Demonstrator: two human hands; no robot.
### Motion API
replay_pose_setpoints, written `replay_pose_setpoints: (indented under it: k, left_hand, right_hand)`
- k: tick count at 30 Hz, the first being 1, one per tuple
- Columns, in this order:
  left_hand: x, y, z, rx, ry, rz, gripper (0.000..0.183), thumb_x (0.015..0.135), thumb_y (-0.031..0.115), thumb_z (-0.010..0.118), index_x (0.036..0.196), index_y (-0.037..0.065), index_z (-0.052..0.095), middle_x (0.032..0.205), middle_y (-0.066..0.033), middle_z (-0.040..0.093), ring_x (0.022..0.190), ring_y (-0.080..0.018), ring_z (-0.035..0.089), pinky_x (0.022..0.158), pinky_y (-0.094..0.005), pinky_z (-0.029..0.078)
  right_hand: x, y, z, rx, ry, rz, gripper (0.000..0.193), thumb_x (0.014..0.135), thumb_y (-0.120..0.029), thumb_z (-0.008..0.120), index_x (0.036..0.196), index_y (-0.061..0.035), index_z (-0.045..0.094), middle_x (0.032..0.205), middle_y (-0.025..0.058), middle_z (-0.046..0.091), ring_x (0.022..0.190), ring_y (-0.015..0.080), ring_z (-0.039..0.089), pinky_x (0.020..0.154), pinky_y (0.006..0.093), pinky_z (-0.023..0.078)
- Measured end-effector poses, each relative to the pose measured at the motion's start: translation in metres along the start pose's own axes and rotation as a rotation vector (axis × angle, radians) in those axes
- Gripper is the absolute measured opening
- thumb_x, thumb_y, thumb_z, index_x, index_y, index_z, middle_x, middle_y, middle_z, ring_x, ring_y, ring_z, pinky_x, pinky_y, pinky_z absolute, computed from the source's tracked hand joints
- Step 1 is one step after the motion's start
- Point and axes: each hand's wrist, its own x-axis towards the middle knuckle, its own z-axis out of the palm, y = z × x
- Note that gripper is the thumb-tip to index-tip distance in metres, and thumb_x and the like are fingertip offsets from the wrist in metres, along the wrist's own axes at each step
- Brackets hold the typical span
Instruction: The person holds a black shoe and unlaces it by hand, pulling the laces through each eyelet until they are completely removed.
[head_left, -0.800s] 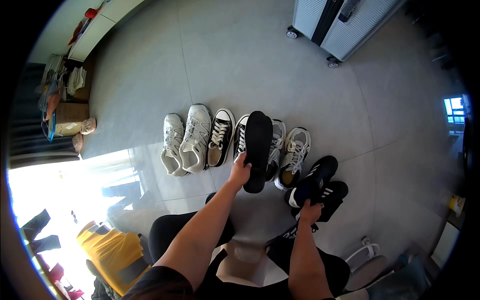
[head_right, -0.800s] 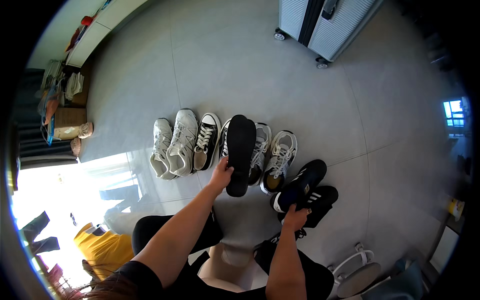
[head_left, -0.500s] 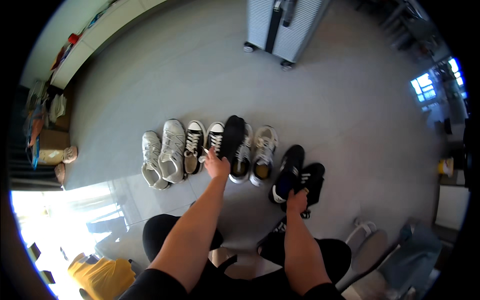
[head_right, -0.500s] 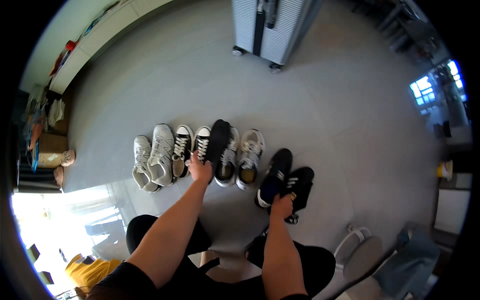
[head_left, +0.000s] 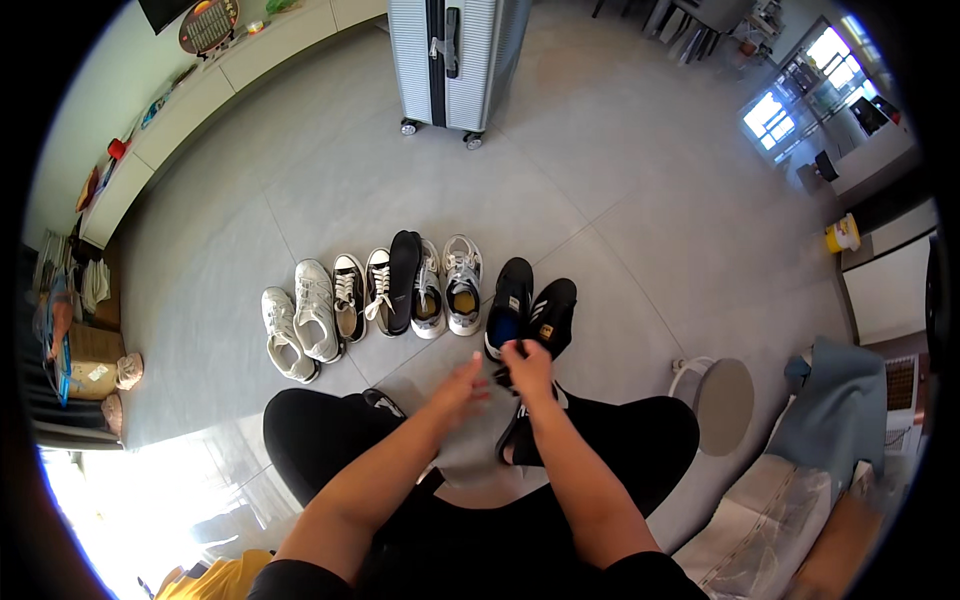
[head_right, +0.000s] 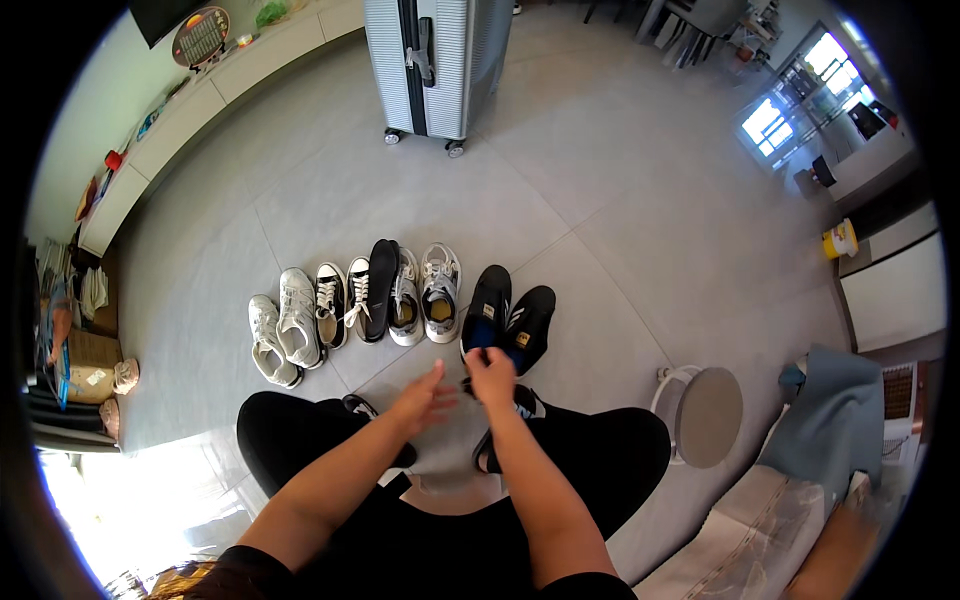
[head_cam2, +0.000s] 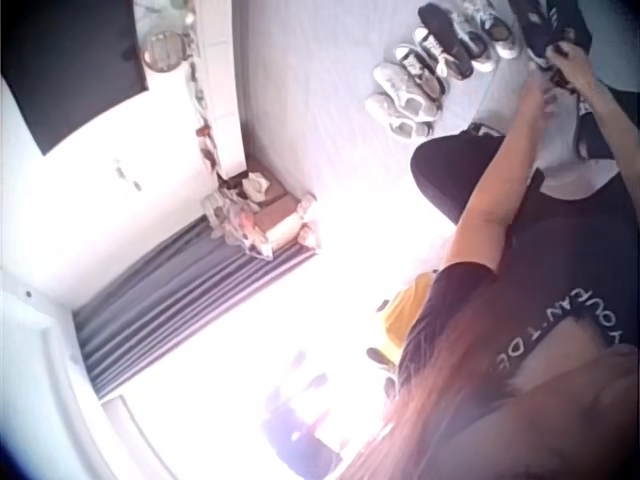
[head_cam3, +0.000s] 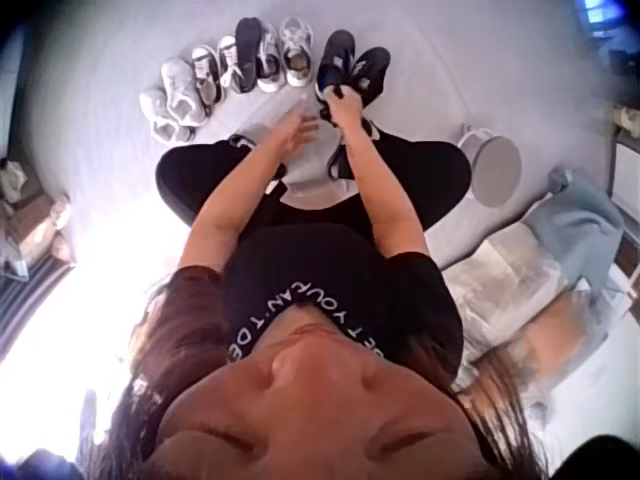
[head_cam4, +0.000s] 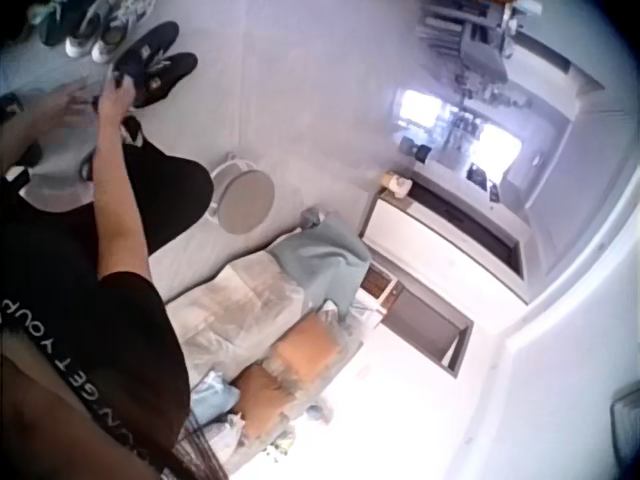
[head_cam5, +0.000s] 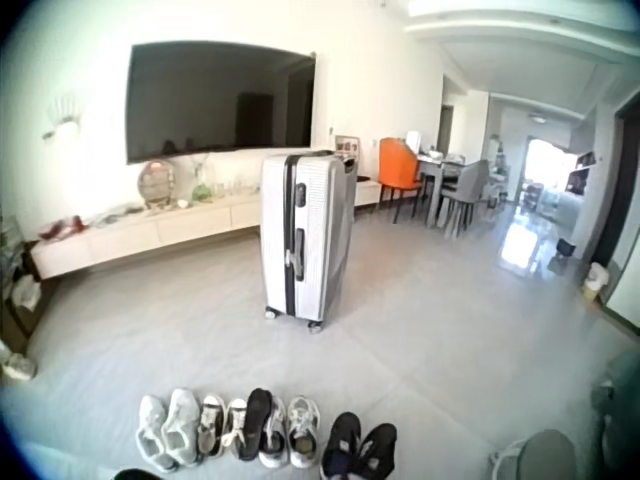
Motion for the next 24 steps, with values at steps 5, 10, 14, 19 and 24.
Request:
replay_pose_setpoints:
  k: [5, 10, 14, 19, 24]
  left_hand:
    - [-0.025, -0.045, 0.000, -0.588, -0.534, -0.046, 0.040, 0.091, 0.048, 0.050, 0.100, 0.009, 0.056, 0.099, -0.0089, 0.059, 0.098, -0.0259, 0.055, 0.092, -0.0448, 0.043]
    - [-0.030, -0.068, 0.003, -0.564, -0.191, 0.055, 0.019, 0.098, 0.024, 0.043, 0.101, 0.009, 0.054, 0.095, -0.0060, 0.057, 0.089, -0.0230, 0.056, 0.084, -0.0431, 0.046]
    - [-0.034, -0.090, -0.004, -0.378, -0.189, 0.210, 0.019, 0.098, 0.026, 0.044, 0.102, 0.010, 0.053, 0.096, -0.0042, 0.057, 0.087, -0.0210, 0.057, 0.081, -0.0438, 0.047]
    - [-0.041, -0.098, -0.025, -0.184, 0.021, 0.340, 0.023, 0.097, 0.031, 0.048, 0.097, 0.009, 0.054, 0.087, -0.0015, 0.057, 0.077, -0.0144, 0.055, 0.069, -0.0313, 0.046]
    - [-0.064, -0.074, -0.042, -0.376, 0.020, 0.458, 0.026, 0.091, 0.029, 0.059, 0.077, 0.009, 0.052, 0.070, -0.0016, 0.053, 0.064, -0.0149, 0.053, 0.063, -0.0305, 0.047]
  right_hand:
    - [-0.116, -0.046, -0.017, 0.357, -0.202, -0.117, 0.028, 0.080, -0.022, 0.069, 0.099, -0.0025, 0.063, 0.076, 0.0041, 0.064, 0.065, 0.0124, 0.059, 0.058, 0.0274, 0.046]
    - [-0.169, -0.054, -0.066, 0.540, -0.216, 0.208, 0.019, 0.085, -0.013, 0.065, 0.103, -0.0049, 0.063, 0.069, -0.0012, 0.056, 0.054, 0.0043, 0.048, 0.049, 0.0188, 0.039]
    - [-0.176, -0.034, -0.085, 0.669, -0.096, 0.305, 0.017, 0.088, -0.013, 0.062, 0.102, -0.0024, 0.062, 0.070, 0.0001, 0.056, 0.053, 0.0059, 0.049, 0.048, 0.0197, 0.040]
    - [-0.165, -0.017, -0.074, 0.859, -0.144, 0.407, 0.020, 0.093, -0.021, 0.055, 0.098, -0.0016, 0.060, 0.075, 0.0030, 0.057, 0.055, 0.0102, 0.051, 0.049, 0.0241, 0.042]
    - [-0.156, -0.015, -0.063, 0.846, -0.253, 0.438, 0.023, 0.096, -0.025, 0.051, 0.094, -0.0025, 0.056, 0.074, 0.0046, 0.055, 0.053, 0.0126, 0.051, 0.048, 0.0262, 0.042]
